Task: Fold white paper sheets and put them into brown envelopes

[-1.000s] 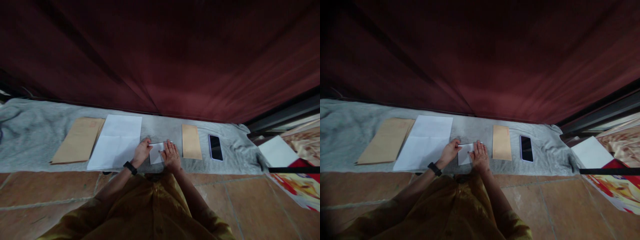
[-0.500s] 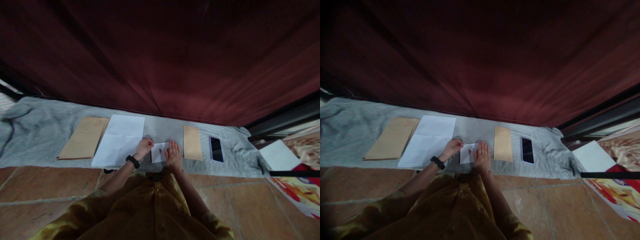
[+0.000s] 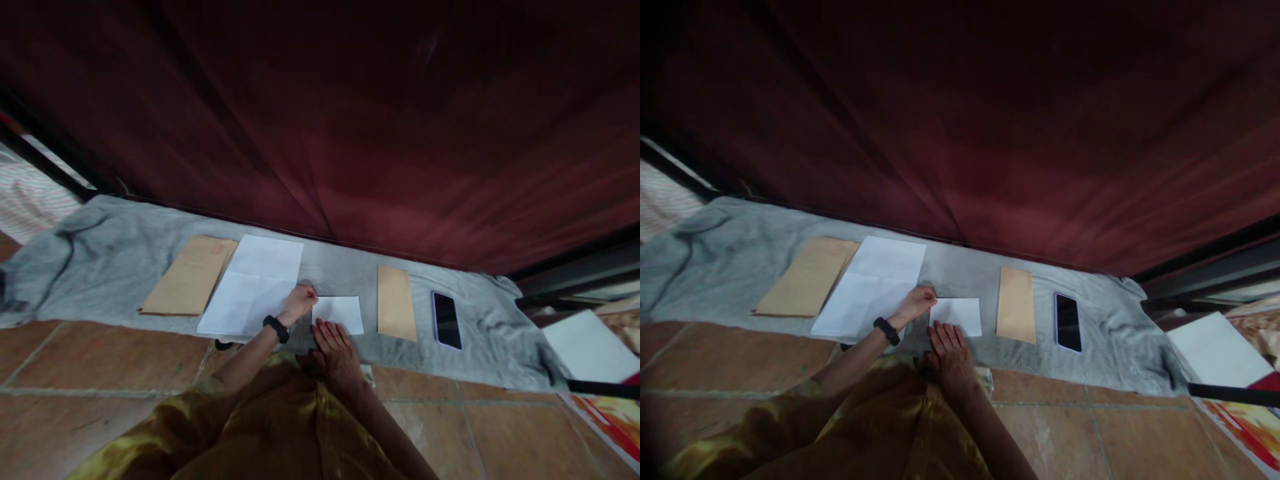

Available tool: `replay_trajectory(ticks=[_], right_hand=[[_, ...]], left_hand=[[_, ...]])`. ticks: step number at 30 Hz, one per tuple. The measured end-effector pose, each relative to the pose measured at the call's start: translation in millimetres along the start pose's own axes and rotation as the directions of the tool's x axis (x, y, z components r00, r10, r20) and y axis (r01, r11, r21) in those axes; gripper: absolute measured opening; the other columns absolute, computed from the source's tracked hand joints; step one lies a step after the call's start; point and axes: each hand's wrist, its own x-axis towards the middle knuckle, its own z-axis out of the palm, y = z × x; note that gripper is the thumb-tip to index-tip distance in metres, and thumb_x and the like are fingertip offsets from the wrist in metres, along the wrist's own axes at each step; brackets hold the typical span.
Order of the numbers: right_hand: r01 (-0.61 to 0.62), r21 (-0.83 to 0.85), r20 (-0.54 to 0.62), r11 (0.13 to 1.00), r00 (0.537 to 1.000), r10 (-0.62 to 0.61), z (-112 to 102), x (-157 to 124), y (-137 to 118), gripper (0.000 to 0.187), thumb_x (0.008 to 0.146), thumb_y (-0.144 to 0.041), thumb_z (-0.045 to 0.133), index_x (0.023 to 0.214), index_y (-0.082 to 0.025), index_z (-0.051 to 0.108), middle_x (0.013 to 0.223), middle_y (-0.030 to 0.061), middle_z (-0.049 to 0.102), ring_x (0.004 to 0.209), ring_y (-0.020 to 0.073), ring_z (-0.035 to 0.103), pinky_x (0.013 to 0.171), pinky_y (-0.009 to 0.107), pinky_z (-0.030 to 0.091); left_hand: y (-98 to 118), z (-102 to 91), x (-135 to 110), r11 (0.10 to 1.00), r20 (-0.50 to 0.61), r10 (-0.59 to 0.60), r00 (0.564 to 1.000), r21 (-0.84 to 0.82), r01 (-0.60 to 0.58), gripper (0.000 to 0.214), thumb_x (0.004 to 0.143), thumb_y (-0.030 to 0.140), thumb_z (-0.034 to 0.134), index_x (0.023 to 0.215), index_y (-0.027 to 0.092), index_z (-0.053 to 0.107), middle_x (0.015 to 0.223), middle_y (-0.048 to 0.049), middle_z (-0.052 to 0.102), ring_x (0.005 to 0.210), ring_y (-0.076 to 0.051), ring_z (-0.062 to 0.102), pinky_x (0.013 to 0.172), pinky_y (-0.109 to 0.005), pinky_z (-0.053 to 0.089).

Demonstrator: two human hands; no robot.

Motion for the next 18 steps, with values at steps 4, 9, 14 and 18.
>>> replay_trajectory(ticks=[4,9,14,18], right_hand=[[-0.013,0.230,-0.062,0.973,0.998,0.028,2.9,-21.9,11.4,0.051,0.102,-0.026,0.044,0.153,-0.027,0.041,0.155,0.0052,0.047,0.144,0.0234,0.041,0.121,0.051,0.032],[-0.360,0.715,-0.205,0.599,0.711,0.672,9.8,-37.8,34.0,0.055,0.097,-0.052,0.051,0.143,-0.022,0.054,0.148,0.0103,0.055,0.138,0.0273,0.048,0.116,0.050,0.039],[-0.265,0.964,0.134,0.027,0.569,0.811,-9.4,-8.6,40.0,0.063,0.079,-0.062,0.071,0.128,-0.023,0.065,0.127,0.0081,0.071,0.121,0.0289,0.064,0.104,0.043,0.051],[-0.213,0.966,0.250,-0.146,0.623,0.741,-19.5,23.8,27.6,0.057,0.067,-0.060,0.082,0.107,-0.020,0.073,0.108,0.0089,0.077,0.098,0.0288,0.073,0.086,0.041,0.059]], left_hand=[[5.5,-0.7,-9.9,0.991,-0.021,0.002,1.000,-0.130,-0.005,0.009,0.069,0.014,0.066,0.064,0.020,0.060,0.055,0.0050,0.056,0.046,-0.012,0.055,0.055,-0.025,0.043],[12.8,-8.6,-26.6,0.936,-0.060,-0.019,0.998,-0.353,-0.003,0.016,0.076,0.030,0.068,0.072,0.021,0.054,0.054,0.0072,0.053,0.044,-0.011,0.055,0.049,-0.023,0.041],[20.6,-10.4,-48.9,0.853,-0.039,-0.045,0.998,-0.521,0.018,0.030,0.073,0.044,0.072,0.077,0.020,0.055,0.059,0.0017,0.063,0.055,-0.015,0.065,0.051,-0.023,0.044],[21.2,0.5,-62.3,0.802,0.014,-0.070,0.997,-0.594,0.065,0.041,0.065,0.049,0.079,0.079,0.020,0.054,0.064,-0.0004,0.067,0.060,-0.017,0.068,0.053,-0.024,0.045]])
